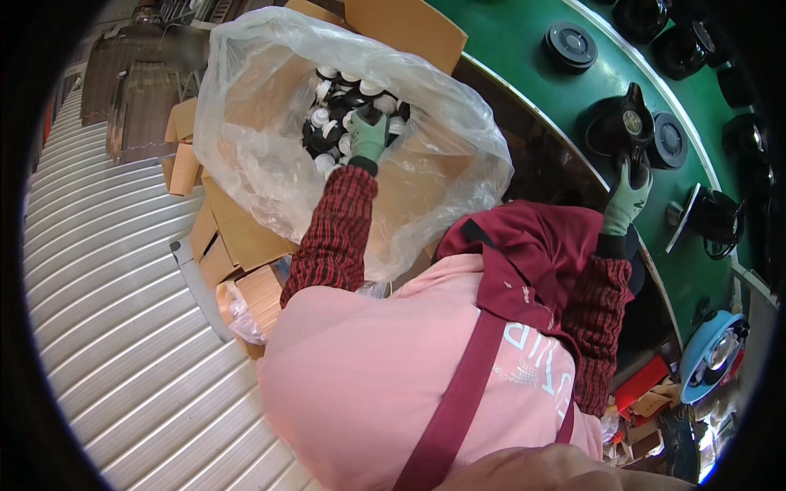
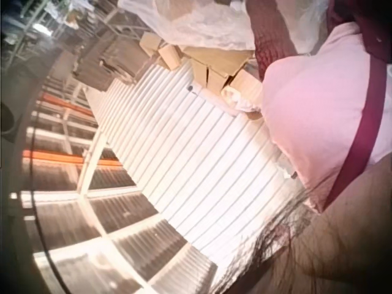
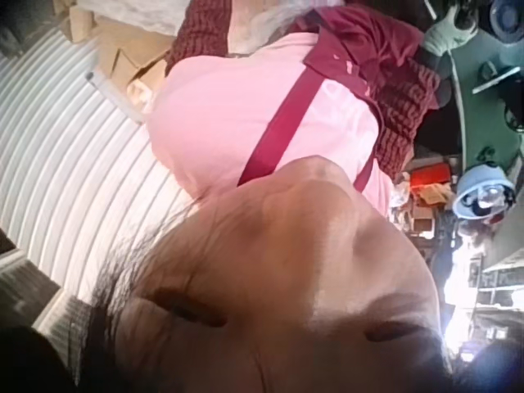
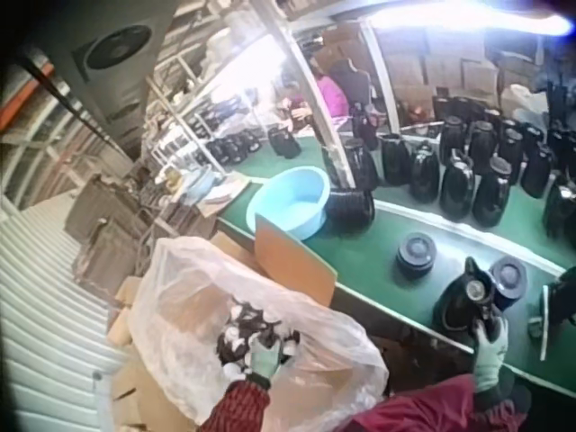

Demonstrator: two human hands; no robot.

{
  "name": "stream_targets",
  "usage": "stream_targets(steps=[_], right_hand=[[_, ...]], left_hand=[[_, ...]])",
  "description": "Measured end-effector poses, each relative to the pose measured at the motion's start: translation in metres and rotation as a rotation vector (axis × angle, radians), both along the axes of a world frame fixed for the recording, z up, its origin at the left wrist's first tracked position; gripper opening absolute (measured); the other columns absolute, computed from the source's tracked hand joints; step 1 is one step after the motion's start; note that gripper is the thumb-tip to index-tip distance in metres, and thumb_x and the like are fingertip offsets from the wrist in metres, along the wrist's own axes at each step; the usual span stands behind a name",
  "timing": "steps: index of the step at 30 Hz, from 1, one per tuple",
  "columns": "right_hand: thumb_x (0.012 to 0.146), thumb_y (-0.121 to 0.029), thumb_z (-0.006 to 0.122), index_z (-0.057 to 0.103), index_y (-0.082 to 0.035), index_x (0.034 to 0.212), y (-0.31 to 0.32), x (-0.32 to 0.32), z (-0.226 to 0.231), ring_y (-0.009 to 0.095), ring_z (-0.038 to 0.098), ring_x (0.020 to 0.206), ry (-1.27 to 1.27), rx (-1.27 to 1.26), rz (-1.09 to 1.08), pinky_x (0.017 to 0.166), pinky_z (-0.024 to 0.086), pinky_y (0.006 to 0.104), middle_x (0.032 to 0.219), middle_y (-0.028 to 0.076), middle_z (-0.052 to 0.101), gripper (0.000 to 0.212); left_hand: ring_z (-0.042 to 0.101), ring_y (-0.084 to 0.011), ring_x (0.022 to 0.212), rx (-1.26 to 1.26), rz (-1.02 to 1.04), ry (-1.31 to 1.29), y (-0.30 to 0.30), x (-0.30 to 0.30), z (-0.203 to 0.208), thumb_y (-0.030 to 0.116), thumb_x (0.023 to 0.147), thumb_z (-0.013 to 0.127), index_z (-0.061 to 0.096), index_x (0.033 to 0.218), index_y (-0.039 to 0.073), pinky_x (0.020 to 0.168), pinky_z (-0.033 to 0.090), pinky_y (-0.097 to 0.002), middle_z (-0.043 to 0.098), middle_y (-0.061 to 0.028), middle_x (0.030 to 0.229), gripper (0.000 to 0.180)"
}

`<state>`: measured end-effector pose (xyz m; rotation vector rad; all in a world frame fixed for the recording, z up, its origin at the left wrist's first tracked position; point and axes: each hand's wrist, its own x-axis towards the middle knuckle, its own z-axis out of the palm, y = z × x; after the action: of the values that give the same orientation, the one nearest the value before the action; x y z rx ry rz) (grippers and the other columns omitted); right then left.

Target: The person assembles black kettles at a workbench. They pick up kettle bodies, insert metal heating elements, and screw on lids. Completed kettles are placed on the green table. The person handles kettle bodies, lids, and heating elements one at a time.

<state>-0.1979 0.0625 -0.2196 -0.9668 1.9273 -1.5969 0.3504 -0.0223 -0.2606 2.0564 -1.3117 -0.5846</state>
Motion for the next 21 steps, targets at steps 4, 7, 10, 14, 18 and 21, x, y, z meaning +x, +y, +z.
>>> stream_targets(steps=[4,7,10,14,18,21], right_hand=[[0.094,-0.016,0.074,0.061,0.002,0.132,0.011,-0.006,0.012,0.024,0.062,0.112,0.136,0.089,-0.020,0.099,0.048,0.0343,0.125,0.013,0.060,0.044],[0.093,-0.018,0.075,0.062,0.003,0.120,-0.009,0.013,0.007,0.029,0.058,0.119,0.176,0.044,0.057,0.103,0.046,0.0379,0.130,0.016,0.057,0.036],[0.089,-0.017,0.076,0.063,0.003,0.116,0.006,-0.010,-0.017,0.030,0.057,0.123,0.222,0.038,-0.071,0.104,0.046,0.0368,0.137,0.013,0.056,0.037],[0.088,-0.024,0.075,0.063,0.000,0.113,0.005,-0.001,0.011,0.032,0.058,0.121,0.300,0.115,-0.058,0.098,0.049,0.0387,0.140,0.012,0.054,0.037],[0.088,-0.021,0.075,0.060,0.001,0.121,0.006,0.007,0.013,0.035,0.060,0.118,0.289,0.105,-0.036,0.097,0.049,0.0399,0.139,0.014,0.054,0.043],[0.089,-0.017,0.074,0.058,0.002,0.126,0.003,0.017,0.018,0.037,0.057,0.122,0.348,0.079,-0.030,0.102,0.047,0.0413,0.141,0.017,0.053,0.044]], left_hand=[[0.043,-0.0458,0.139,0.430,-0.338,-0.721,-0.055,-0.019,-0.029,0.063,0.082,0.071,0.051,0.145,0.001,0.116,0.035,-0.0526,0.050,-0.0323,0.144,0.090],[0.040,-0.0470,0.142,0.612,-0.256,-0.826,-0.072,0.118,-0.100,0.059,0.086,0.064,0.054,0.144,0.008,0.118,0.031,-0.0554,0.042,-0.0328,0.152,0.079],[0.038,-0.0513,0.142,0.677,-0.305,-0.791,-0.092,0.027,-0.089,0.046,0.081,0.069,0.035,0.156,0.013,0.116,0.036,-0.0559,0.033,-0.0352,0.155,0.089],[0.045,-0.0460,0.135,0.653,-0.212,-0.637,-0.095,0.007,-0.046,0.050,0.071,0.078,0.031,0.156,0.004,0.115,0.039,-0.0481,0.034,-0.0313,0.155,0.107],[0.046,-0.0440,0.135,0.598,-0.192,-0.648,-0.107,-0.009,-0.034,0.050,0.071,0.078,0.035,0.154,0.005,0.114,0.040,-0.0484,0.038,-0.0302,0.153,0.104],[0.048,-0.0426,0.134,0.558,-0.124,-0.641,-0.088,-0.006,-0.022,0.051,0.071,0.079,0.038,0.153,0.005,0.112,0.042,-0.0487,0.041,-0.0293,0.151,0.102]])
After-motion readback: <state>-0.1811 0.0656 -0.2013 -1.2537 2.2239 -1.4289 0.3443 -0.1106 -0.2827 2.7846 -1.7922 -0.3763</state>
